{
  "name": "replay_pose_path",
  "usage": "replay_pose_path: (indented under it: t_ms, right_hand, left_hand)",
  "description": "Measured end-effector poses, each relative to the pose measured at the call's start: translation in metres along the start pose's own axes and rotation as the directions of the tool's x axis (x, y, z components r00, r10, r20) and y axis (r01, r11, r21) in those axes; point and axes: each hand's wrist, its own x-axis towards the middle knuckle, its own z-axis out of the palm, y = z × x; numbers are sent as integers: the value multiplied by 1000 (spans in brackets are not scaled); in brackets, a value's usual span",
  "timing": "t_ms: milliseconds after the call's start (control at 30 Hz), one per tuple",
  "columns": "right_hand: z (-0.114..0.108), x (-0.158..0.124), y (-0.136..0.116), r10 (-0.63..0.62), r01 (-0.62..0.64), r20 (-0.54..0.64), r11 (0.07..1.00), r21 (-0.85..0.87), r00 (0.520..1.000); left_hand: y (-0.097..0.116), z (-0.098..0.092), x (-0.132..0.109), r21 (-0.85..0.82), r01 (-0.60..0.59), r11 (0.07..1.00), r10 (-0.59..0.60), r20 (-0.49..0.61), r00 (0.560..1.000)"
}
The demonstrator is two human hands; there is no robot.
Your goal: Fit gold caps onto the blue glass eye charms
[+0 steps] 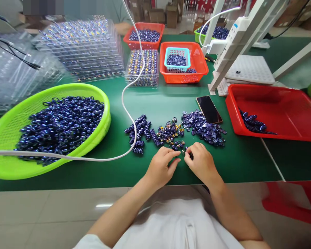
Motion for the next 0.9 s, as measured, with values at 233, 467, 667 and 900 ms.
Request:
replay_pose_path:
  t_ms: [233, 467, 667, 900]
  right_hand:
    - [-16, -9, -4, 8, 30, -120, 951, 309, 993]
    - [-36, -17, -15, 54, -50, 5, 859, 509, 999]
    - [-41, -29, -11, -6, 5, 0, 815, 579, 1000]
    - [-36, -35, -6, -278, 299, -134, 717, 630, 951]
  left_hand:
    - [2, 5, 4, 37, -69, 997, 69, -10, 998]
    - [10, 4, 4, -47, -150, 988, 148, -36, 988]
    - [23, -6, 2, -328, 188, 926, -160, 109, 981]
    - [20, -12, 2, -617, 770, 162, -366, 687, 628]
